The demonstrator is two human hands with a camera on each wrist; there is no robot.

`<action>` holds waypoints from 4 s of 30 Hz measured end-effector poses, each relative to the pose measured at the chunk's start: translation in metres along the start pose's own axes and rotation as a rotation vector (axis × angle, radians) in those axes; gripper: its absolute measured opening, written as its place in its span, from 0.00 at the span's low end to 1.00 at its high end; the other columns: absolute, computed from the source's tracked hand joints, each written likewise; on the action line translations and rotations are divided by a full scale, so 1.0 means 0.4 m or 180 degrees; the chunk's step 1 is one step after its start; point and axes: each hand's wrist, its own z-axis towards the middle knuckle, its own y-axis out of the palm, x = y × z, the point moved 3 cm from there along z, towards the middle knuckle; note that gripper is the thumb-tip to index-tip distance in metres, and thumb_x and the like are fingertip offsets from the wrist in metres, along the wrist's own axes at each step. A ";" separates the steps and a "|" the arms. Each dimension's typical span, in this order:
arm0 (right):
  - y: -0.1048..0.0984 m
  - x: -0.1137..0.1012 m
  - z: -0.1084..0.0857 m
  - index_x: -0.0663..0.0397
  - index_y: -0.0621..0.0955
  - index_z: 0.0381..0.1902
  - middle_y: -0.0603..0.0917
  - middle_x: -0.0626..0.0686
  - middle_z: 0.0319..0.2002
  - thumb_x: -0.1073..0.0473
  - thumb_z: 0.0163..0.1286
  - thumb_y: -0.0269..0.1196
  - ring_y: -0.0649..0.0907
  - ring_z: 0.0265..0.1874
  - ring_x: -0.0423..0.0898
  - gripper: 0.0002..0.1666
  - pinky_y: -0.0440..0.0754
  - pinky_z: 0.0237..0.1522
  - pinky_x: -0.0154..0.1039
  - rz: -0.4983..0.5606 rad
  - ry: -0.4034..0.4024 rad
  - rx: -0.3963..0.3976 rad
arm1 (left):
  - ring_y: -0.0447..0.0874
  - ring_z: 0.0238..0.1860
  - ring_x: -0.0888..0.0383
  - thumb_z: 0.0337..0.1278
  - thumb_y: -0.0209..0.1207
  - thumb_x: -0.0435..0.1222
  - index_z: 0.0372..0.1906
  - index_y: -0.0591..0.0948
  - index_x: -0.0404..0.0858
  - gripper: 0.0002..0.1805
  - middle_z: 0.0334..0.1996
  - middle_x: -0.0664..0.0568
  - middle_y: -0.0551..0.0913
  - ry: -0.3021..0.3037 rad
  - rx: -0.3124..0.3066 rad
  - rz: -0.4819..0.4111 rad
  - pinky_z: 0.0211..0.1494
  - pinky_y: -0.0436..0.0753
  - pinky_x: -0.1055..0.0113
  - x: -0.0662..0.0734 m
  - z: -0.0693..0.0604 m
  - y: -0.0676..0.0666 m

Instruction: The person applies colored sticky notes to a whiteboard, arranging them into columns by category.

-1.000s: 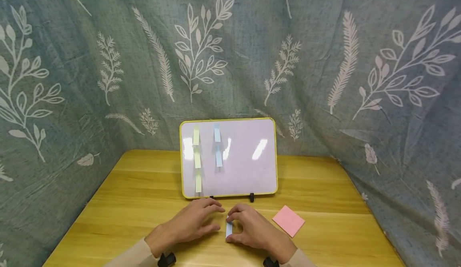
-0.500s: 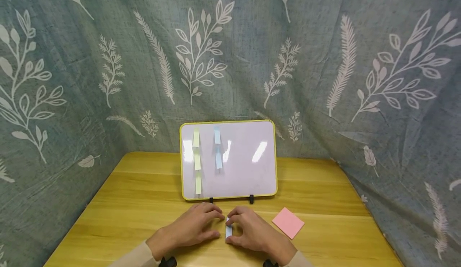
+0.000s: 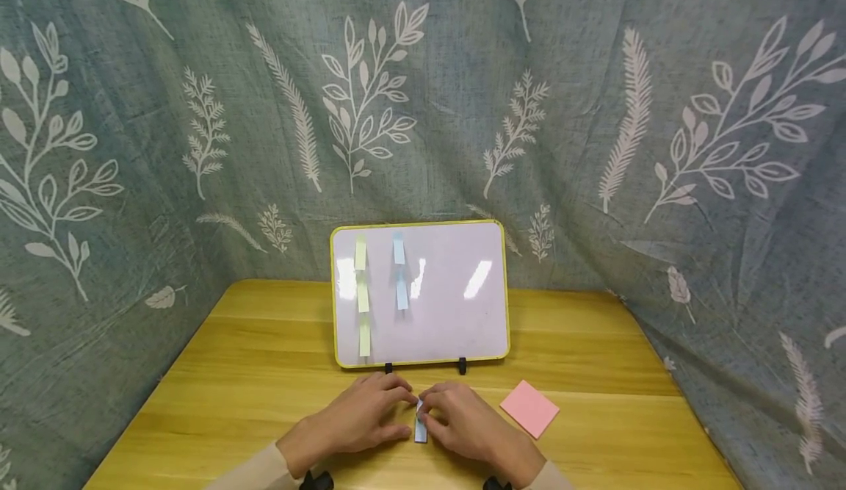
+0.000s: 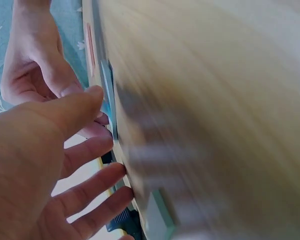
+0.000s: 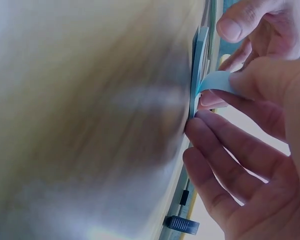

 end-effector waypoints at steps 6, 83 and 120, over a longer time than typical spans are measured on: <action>-0.001 0.003 0.005 0.47 0.95 0.43 0.98 0.52 0.57 0.61 0.83 0.75 0.97 0.56 0.50 0.05 0.96 0.58 0.45 0.0001 0.0032 0.0133 | 0.86 0.69 0.56 0.76 0.75 0.61 0.67 0.92 0.55 0.25 0.68 0.60 0.89 -0.0241 -0.0006 -0.0044 0.76 0.86 0.45 0.014 0.010 0.000; -0.074 0.089 0.066 0.49 0.95 0.41 0.96 0.43 0.37 0.66 0.79 0.77 0.90 0.34 0.33 0.06 0.91 0.41 0.32 0.0369 0.0782 0.0875 | 0.85 0.56 0.57 0.56 0.87 0.63 0.66 0.92 0.57 0.34 0.65 0.57 0.90 -0.0671 0.0211 0.0076 0.58 0.87 0.52 0.048 0.029 0.009; -0.121 0.061 0.074 0.53 0.96 0.45 1.00 0.52 0.41 0.71 0.71 0.81 0.99 0.37 0.47 0.10 0.93 0.41 0.27 0.0375 0.0210 0.1979 | 0.85 0.57 0.56 0.57 0.86 0.63 0.64 0.93 0.59 0.32 0.66 0.59 0.89 -0.0655 0.0155 0.0067 0.58 0.85 0.54 0.049 0.022 0.007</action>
